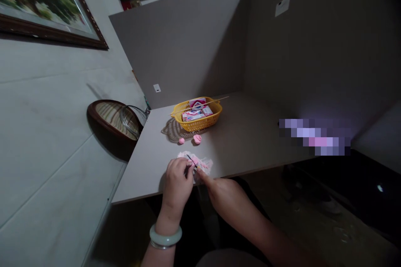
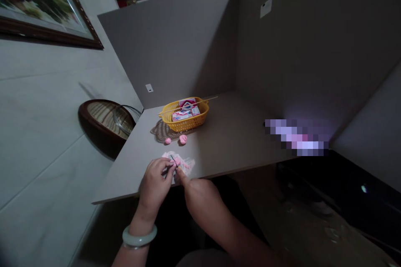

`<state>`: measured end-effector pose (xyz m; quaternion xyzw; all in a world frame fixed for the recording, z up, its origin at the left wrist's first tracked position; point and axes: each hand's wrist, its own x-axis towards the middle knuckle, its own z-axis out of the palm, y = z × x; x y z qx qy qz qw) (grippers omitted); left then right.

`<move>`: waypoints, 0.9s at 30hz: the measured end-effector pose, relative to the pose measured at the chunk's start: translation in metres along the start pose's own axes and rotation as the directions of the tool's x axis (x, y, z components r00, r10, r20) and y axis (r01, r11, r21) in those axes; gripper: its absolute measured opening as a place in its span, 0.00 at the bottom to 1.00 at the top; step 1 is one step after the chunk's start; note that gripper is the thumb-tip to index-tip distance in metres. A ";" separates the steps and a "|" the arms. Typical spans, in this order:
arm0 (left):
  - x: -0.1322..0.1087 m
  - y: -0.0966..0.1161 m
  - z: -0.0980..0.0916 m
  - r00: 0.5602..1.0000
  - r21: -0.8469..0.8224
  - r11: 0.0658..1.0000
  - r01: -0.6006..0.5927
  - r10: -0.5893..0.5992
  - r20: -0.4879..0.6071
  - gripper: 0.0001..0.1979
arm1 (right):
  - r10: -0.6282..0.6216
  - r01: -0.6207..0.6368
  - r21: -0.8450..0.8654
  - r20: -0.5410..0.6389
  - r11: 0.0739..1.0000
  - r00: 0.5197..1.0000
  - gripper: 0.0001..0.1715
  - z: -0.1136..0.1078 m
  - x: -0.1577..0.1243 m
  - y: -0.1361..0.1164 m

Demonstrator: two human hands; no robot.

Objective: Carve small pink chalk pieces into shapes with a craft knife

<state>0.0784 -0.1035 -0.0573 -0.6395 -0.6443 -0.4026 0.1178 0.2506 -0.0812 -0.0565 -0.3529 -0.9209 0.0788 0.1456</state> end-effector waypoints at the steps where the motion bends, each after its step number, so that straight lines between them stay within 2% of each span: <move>1: 0.000 -0.001 0.001 1.000 -0.007 1.000 -0.006 0.006 0.002 0.07 | -0.002 0.002 -0.001 0.002 1.000 1.000 0.38 -0.001 -0.001 0.000; 9: -0.008 -0.006 0.000 0.999 -0.017 0.999 -0.037 0.036 -0.013 0.05 | 0.015 -0.013 -0.049 0.043 0.999 0.999 0.45 0.003 -0.040 -0.004; 11: -0.008 -0.006 -0.001 0.999 -0.023 0.999 -0.048 0.048 -0.005 0.05 | 0.019 -0.017 -0.041 0.050 0.999 0.999 0.45 0.002 -0.036 -0.005; 16: -0.005 -0.007 0.000 0.998 -0.031 0.998 -0.058 0.058 -0.018 0.05 | 0.020 -0.019 -0.009 0.028 1.000 0.999 0.37 -0.003 -0.005 -0.006; 18: -0.005 -0.006 0.000 0.998 -0.032 0.998 -0.061 0.060 -0.032 0.05 | 0.012 -0.012 -0.009 0.027 1.000 1.000 0.37 -0.004 -0.006 -0.006; 23: -0.008 -0.006 0.000 0.997 -0.034 0.997 -0.066 0.065 -0.039 0.05 | 0.021 -0.020 -0.026 0.056 0.999 0.998 0.43 -0.001 -0.037 -0.005; 25: -0.008 -0.006 0.001 0.997 -0.031 0.997 -0.064 0.063 -0.038 0.05 | 0.024 -0.023 -0.021 0.061 1.000 0.998 0.43 -0.001 -0.034 -0.006; 27: -0.007 -0.008 0.002 0.997 -0.027 0.998 -0.062 0.061 -0.040 0.05 | 0.020 -0.020 -0.008 0.054 1.000 0.998 0.40 -0.003 -0.020 -0.007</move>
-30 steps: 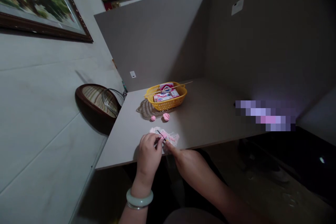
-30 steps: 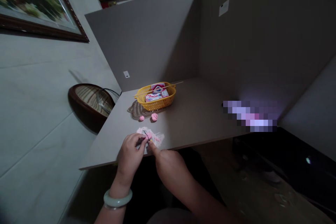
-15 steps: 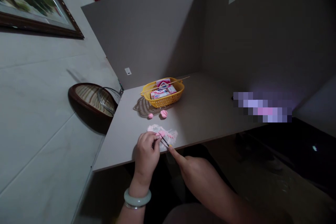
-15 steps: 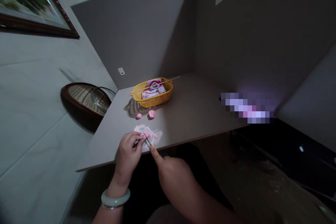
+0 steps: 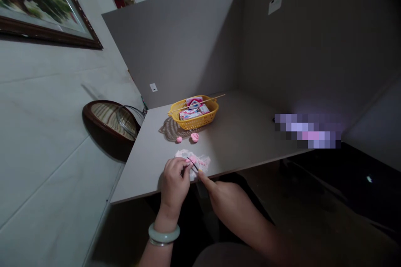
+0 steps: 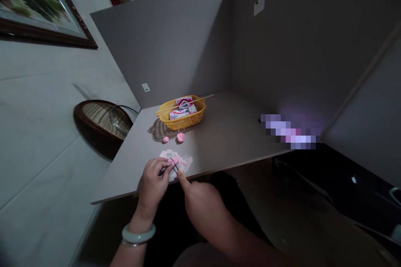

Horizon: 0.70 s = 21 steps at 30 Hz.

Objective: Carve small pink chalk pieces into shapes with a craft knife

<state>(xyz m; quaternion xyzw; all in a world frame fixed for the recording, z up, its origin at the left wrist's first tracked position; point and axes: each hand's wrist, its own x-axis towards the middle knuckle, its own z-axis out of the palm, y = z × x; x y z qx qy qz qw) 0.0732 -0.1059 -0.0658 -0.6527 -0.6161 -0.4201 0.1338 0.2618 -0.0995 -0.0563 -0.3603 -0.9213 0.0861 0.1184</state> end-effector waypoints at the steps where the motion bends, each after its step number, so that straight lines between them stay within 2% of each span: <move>1: 0.001 -0.001 0.000 1.000 0.002 1.000 -0.001 0.001 -0.002 0.05 | -0.002 0.003 0.005 -0.006 1.000 1.000 0.39 -0.002 0.008 -0.001; 4: 0.001 -0.004 0.001 1.000 -0.006 1.000 -0.012 0.012 -0.017 0.04 | -0.004 0.004 0.010 -0.020 1.000 1.000 0.36 -0.008 0.020 -0.001; 9: -0.001 -0.012 0.002 0.996 -0.042 0.996 -0.083 0.081 -0.039 0.05 | 0.016 -0.016 -0.037 0.000 0.999 1.000 0.43 -0.009 -0.009 -0.007; 11: -0.001 -0.017 0.003 0.995 -0.047 0.994 -0.095 0.094 -0.035 0.07 | 0.032 -0.032 -0.048 -0.001 0.998 0.999 0.44 -0.008 -0.013 -0.010; 17: 0.006 -0.023 0.004 0.990 -0.034 0.992 -0.119 0.117 -0.073 0.09 | 0.003 -0.004 -0.010 -0.050 1.000 0.999 0.38 -0.012 0.025 -0.008; 19: 0.006 -0.021 0.003 0.992 -0.032 0.994 -0.105 0.103 -0.068 0.09 | -0.010 0.010 0.004 -0.050 1.000 0.999 0.37 -0.014 0.025 -0.007; 21: 0.004 -0.017 0.001 0.995 -0.030 0.997 -0.076 0.074 -0.061 0.08 | -0.018 0.019 0.014 -0.050 1.000 0.999 0.38 -0.014 0.012 -0.006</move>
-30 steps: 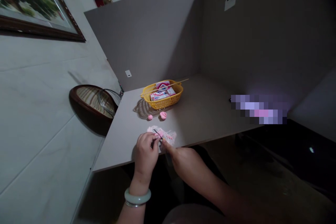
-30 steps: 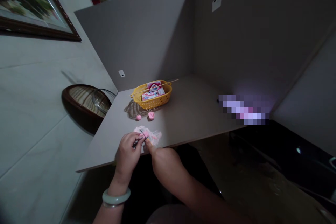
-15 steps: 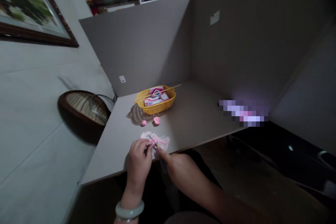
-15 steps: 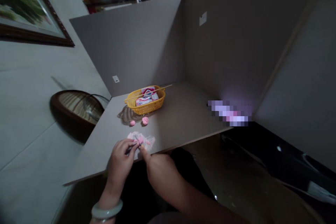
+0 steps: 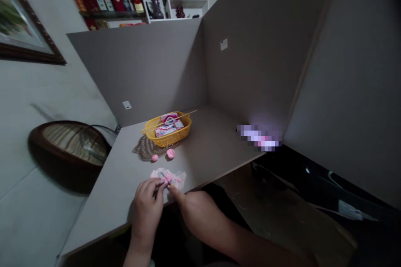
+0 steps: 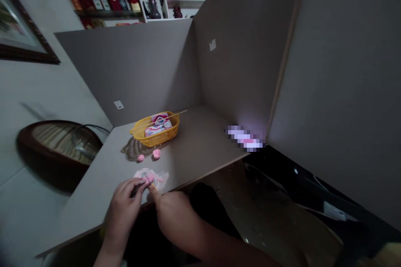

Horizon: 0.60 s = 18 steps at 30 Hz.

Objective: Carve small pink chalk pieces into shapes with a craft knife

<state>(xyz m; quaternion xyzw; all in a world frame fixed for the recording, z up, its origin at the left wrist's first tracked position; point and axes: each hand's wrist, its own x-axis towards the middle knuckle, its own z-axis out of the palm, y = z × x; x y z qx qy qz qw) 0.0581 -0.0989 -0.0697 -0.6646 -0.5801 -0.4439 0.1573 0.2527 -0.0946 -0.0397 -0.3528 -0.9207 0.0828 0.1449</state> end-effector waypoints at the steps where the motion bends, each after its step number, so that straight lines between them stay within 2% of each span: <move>1: -0.001 0.003 0.000 1.000 0.000 1.000 0.011 -0.011 -0.003 0.07 | 0.009 -0.009 -0.001 0.000 1.000 1.000 0.39 0.000 -0.008 0.000; 5: -0.003 0.010 0.000 0.998 -0.010 0.999 0.051 -0.051 0.023 0.05 | 0.013 -0.013 -0.007 0.043 1.000 0.999 0.41 0.001 -0.028 0.004; 12: -0.002 0.013 0.001 0.995 0.023 0.995 0.102 -0.102 0.012 0.06 | 0.014 -0.014 -0.012 0.006 1.000 1.000 0.38 0.010 0.010 0.005; 18: -0.003 0.014 0.001 0.993 0.030 0.993 0.116 -0.117 0.027 0.02 | -0.010 0.011 0.003 -0.029 1.000 1.000 0.39 0.018 0.003 0.009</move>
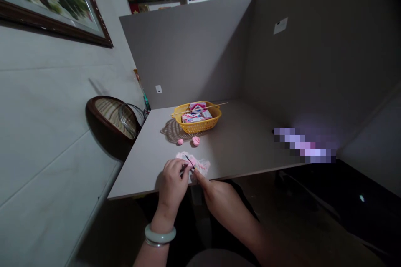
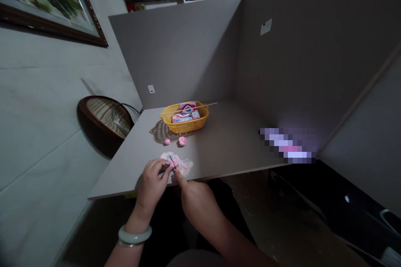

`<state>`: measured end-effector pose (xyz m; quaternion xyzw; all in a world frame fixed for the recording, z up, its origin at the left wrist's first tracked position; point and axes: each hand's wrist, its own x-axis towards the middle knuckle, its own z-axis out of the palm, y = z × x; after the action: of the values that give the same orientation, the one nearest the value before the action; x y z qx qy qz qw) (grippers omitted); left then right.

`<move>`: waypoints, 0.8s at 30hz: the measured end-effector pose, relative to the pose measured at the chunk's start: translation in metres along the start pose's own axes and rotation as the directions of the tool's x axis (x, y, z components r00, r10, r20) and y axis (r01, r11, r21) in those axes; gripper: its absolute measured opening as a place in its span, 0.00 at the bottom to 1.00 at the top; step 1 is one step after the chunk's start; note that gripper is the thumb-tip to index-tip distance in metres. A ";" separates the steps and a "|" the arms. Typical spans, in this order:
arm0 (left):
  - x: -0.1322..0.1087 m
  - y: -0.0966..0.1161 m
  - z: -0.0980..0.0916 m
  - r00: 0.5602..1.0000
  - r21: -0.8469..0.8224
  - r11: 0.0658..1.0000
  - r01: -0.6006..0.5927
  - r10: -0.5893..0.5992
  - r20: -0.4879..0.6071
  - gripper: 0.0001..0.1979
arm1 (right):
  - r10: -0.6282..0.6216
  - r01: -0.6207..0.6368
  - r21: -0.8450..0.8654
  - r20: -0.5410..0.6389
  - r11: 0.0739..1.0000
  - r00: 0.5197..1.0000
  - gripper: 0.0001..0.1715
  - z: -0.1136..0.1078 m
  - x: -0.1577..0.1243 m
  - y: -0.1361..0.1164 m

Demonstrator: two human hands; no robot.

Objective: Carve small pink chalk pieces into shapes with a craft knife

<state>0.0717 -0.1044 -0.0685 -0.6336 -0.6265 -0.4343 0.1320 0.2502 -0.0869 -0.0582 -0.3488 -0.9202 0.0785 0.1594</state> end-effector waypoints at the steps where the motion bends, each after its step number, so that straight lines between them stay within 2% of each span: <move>1: 0.000 0.000 0.000 1.000 0.003 1.000 0.008 -0.008 0.001 0.02 | 0.001 -0.001 0.002 -0.006 1.000 1.000 0.39 0.001 -0.002 0.001; 10: -0.001 0.003 -0.004 0.998 -0.008 0.998 0.066 -0.066 0.017 0.02 | -0.036 0.038 0.014 -0.083 0.999 0.996 0.38 0.008 -0.008 0.006; 12: -0.002 0.005 -0.006 0.994 -0.028 0.993 0.111 -0.110 0.011 0.04 | -0.043 0.044 0.011 -0.107 0.999 0.993 0.38 0.008 -0.010 0.007; 14: -0.001 0.008 -0.008 0.963 -0.128 0.955 0.269 -0.268 0.024 0.09 | -0.047 0.047 0.001 -0.133 0.999 0.990 0.38 0.006 -0.011 0.008; 17: 0.001 0.011 -0.012 0.861 -0.311 0.804 0.507 -0.488 0.144 0.16 | -0.060 0.057 -0.022 -0.177 0.998 0.982 0.37 0.004 -0.014 0.011; 19: 0.003 0.012 -0.014 0.834 -0.364 0.751 0.551 -0.504 0.224 0.19 | -0.077 0.072 -0.034 -0.207 0.997 0.975 0.35 0.003 -0.015 0.013; 24: 0.009 0.014 -0.018 0.810 -0.468 0.661 0.587 -0.482 0.334 0.23 | -0.130 0.119 -0.059 -0.282 0.991 0.950 0.33 0.000 -0.017 0.015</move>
<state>0.0762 -0.1136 -0.0461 -0.4673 -0.6417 -0.5554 -0.2475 0.2720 -0.0873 -0.0659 -0.3009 -0.9091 -0.0016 0.2880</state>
